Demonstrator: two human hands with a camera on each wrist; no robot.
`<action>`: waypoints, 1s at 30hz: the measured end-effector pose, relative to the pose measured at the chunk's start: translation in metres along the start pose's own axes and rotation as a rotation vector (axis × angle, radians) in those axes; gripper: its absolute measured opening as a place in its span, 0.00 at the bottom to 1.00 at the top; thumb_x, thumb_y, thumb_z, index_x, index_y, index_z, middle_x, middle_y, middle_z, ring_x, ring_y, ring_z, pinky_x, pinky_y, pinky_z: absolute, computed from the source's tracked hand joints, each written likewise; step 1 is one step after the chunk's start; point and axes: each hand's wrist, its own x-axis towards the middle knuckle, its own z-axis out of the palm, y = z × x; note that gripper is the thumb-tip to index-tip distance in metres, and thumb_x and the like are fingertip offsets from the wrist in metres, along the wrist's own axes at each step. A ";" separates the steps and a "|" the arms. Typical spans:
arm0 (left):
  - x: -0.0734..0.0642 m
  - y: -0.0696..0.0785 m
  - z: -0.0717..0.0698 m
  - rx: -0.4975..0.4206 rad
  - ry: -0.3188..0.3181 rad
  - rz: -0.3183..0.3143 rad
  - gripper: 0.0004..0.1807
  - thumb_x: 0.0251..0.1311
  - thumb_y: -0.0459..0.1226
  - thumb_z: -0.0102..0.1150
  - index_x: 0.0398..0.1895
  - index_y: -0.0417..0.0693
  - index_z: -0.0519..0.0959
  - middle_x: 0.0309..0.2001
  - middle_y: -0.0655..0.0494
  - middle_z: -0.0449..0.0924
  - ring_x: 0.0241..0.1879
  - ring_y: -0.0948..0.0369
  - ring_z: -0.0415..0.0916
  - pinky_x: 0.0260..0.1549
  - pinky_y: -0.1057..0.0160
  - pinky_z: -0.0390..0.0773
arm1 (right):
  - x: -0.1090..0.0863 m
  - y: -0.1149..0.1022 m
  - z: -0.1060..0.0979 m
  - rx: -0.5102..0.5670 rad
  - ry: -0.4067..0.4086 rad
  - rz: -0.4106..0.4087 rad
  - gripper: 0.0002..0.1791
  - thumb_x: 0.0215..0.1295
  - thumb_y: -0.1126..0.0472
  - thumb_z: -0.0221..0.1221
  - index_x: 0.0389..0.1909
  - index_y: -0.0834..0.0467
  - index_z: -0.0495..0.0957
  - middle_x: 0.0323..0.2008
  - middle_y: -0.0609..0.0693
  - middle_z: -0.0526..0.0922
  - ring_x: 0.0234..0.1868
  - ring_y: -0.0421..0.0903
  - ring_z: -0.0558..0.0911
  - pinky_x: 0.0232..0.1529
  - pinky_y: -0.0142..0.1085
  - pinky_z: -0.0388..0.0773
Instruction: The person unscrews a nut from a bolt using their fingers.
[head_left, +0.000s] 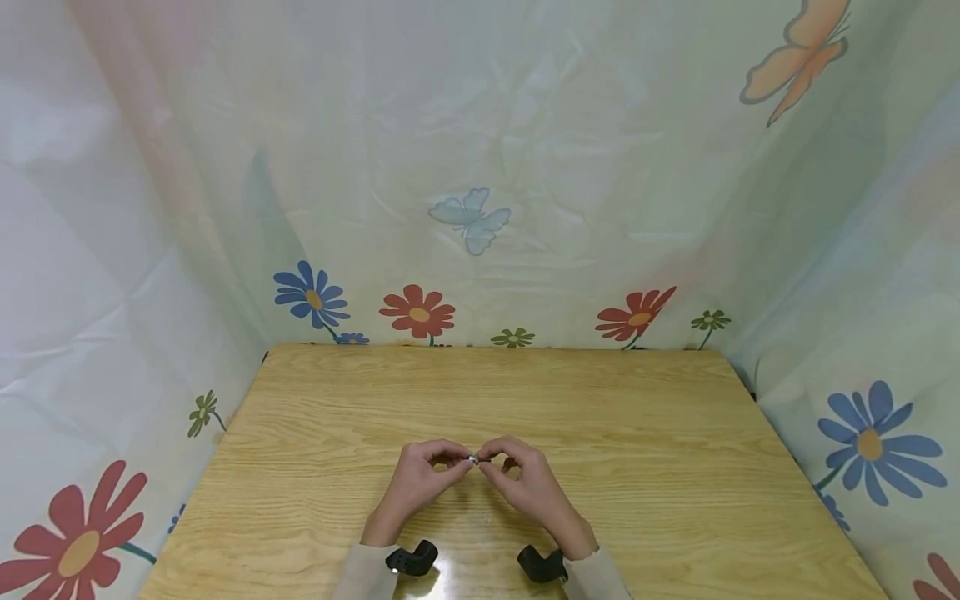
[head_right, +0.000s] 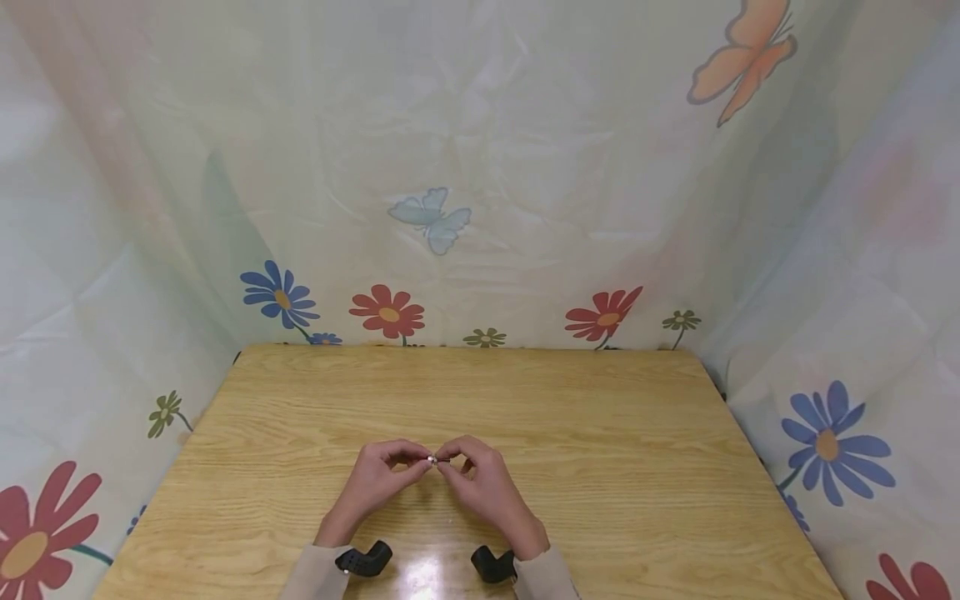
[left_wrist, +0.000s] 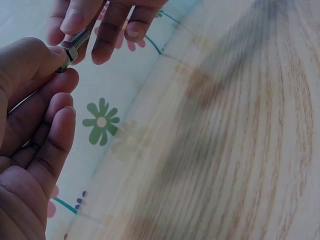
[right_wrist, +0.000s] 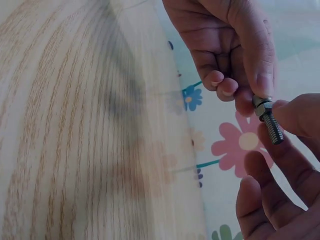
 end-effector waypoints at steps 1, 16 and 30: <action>0.000 0.000 0.000 0.000 0.003 -0.002 0.03 0.65 0.36 0.70 0.39 0.49 0.89 0.38 0.54 0.90 0.34 0.68 0.83 0.39 0.64 0.85 | 0.000 -0.001 0.000 -0.001 0.010 0.004 0.07 0.70 0.60 0.66 0.46 0.48 0.85 0.45 0.43 0.87 0.46 0.43 0.84 0.41 0.34 0.83; 0.001 0.005 0.000 -0.019 0.011 0.020 0.03 0.65 0.37 0.70 0.40 0.51 0.89 0.37 0.55 0.90 0.34 0.67 0.83 0.39 0.62 0.86 | 0.000 -0.003 0.000 0.024 0.002 0.089 0.07 0.72 0.54 0.64 0.45 0.49 0.86 0.43 0.44 0.88 0.43 0.38 0.83 0.38 0.32 0.82; 0.001 0.003 0.000 0.016 0.020 -0.011 0.03 0.64 0.36 0.71 0.39 0.51 0.89 0.36 0.58 0.90 0.33 0.69 0.82 0.40 0.62 0.85 | 0.000 -0.002 0.000 0.049 0.025 0.011 0.08 0.72 0.58 0.64 0.49 0.49 0.84 0.49 0.45 0.86 0.50 0.47 0.84 0.43 0.36 0.83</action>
